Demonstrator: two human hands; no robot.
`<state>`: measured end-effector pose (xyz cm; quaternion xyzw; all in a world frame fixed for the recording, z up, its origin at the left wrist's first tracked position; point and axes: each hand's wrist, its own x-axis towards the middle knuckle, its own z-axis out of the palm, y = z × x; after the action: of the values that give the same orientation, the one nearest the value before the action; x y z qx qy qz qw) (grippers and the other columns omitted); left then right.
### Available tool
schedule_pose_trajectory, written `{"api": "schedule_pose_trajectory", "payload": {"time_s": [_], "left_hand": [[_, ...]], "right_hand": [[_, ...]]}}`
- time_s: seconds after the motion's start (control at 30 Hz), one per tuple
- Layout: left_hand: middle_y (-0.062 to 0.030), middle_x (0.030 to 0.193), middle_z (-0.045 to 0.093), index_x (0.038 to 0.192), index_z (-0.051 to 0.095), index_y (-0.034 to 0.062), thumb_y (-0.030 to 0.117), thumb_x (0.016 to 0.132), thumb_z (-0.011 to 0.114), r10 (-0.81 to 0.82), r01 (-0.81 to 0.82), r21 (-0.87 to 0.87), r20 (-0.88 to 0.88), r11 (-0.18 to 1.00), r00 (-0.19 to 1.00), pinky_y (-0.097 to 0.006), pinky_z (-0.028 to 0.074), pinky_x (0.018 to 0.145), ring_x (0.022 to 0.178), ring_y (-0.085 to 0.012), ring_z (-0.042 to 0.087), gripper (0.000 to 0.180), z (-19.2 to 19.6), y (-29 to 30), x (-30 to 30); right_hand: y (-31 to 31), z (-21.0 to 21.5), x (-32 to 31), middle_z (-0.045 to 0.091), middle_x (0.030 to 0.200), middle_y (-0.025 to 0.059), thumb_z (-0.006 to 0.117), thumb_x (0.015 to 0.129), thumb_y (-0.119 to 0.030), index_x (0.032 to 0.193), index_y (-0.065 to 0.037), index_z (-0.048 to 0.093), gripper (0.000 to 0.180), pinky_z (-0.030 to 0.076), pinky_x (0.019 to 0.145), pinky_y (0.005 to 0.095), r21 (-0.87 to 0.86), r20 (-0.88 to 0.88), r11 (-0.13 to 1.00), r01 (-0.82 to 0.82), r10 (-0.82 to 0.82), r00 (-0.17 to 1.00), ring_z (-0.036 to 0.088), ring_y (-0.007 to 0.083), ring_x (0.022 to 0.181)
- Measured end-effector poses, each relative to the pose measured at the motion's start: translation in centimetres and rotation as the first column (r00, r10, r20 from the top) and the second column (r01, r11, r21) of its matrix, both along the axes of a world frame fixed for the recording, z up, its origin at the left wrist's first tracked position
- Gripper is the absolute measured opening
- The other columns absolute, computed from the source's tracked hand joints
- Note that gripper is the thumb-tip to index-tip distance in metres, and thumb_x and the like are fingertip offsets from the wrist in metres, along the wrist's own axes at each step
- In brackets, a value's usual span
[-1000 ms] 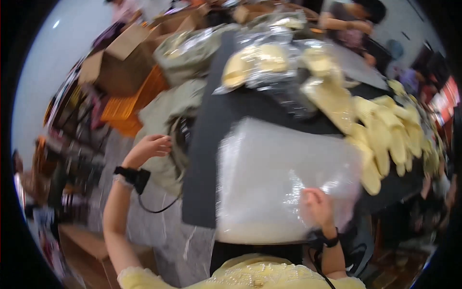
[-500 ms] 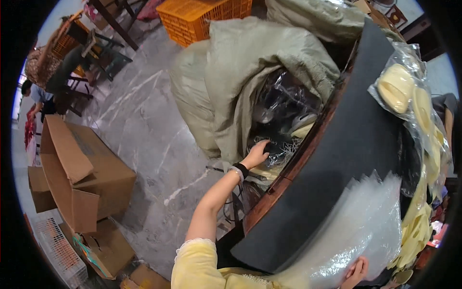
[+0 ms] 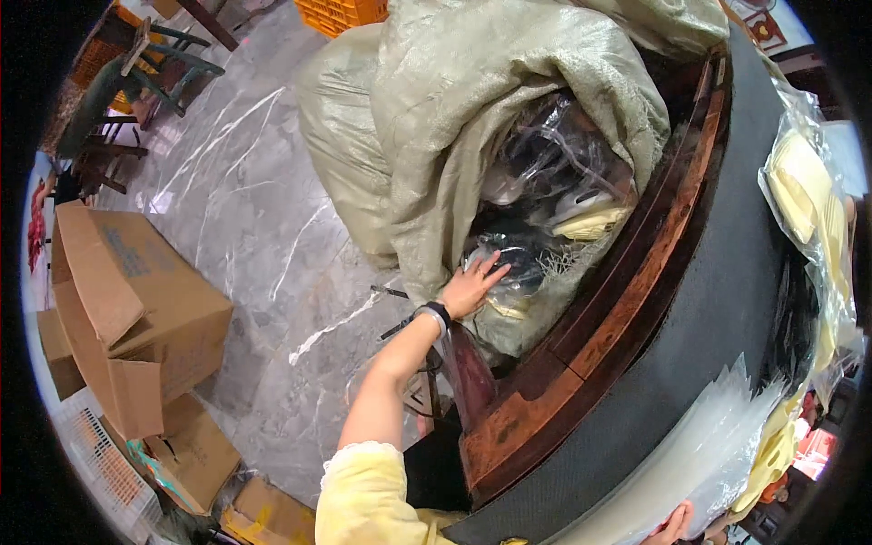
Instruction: The recorder is packaging pairs of plastic slide sandals into clear plastic bags and placing them into a larger transport bag or container.
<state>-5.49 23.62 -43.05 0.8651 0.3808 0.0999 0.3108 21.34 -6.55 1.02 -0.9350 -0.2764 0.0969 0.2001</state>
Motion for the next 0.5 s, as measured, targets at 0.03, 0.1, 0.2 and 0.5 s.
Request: {"api": "schedule_pose_trajectory", "payload": {"time_s": [0.03,0.1,0.2,0.5], "left_hand": [[-0.0158,0.148,0.014,0.140,0.025,0.0165,0.016,0.070,0.066,-0.008,0.013,-0.076,0.057,0.997,0.998,-0.052,0.041,0.093,0.123,-0.0383,0.038,0.082,-0.1,0.6,-0.1],[-0.0167,0.147,0.015,0.139,0.027,0.0146,0.015,0.067,0.066,-0.003,0.012,-0.116,0.079,0.993,0.997,-0.047,0.044,0.092,0.122,-0.0373,0.039,0.082,-0.2,1.6,-0.8],[-0.0165,0.149,0.008,0.143,0.018,0.0133,0.010,0.062,0.067,-0.148,0.169,-0.135,0.151,0.976,0.977,-0.047,0.041,0.096,0.130,-0.0378,0.029,0.094,-0.2,2.5,-1.7],[-0.0180,0.149,0.004,0.145,0.010,0.0191,0.016,0.057,0.072,-0.314,0.311,-0.051,-0.226,0.949,0.922,-0.055,0.039,0.093,0.131,-0.0408,0.024,0.108,1.2,0.6,0.2]], "right_hand": [[0.1,0.2,-0.1,0.037,0.061,-0.0026,0.044,0.092,-0.024,0.075,-0.009,0.050,0.023,0.026,0.044,0.0212,-0.003,0.004,1.000,0.001,-0.001,1.000,0.032,0.0071,0.050],[0.3,0.4,-0.2,0.036,0.061,-0.0023,0.043,0.091,-0.023,0.074,-0.008,0.050,0.024,0.026,0.045,0.0221,0.030,-0.118,0.980,0.196,-0.191,0.975,0.031,0.0077,0.052],[-0.3,0.1,0.2,0.037,0.061,-0.0024,0.043,0.092,-0.024,0.079,-0.007,0.053,0.024,0.025,0.045,0.0221,0.064,-0.116,0.987,0.144,-0.136,0.984,0.031,0.0074,0.053],[-2.7,0.0,2.1,0.047,0.072,0.0038,0.045,0.092,-0.015,0.100,0.003,0.056,0.022,0.033,0.048,0.0244,-0.033,-0.013,0.997,0.076,-0.077,0.997,0.038,0.0126,0.055]]}}
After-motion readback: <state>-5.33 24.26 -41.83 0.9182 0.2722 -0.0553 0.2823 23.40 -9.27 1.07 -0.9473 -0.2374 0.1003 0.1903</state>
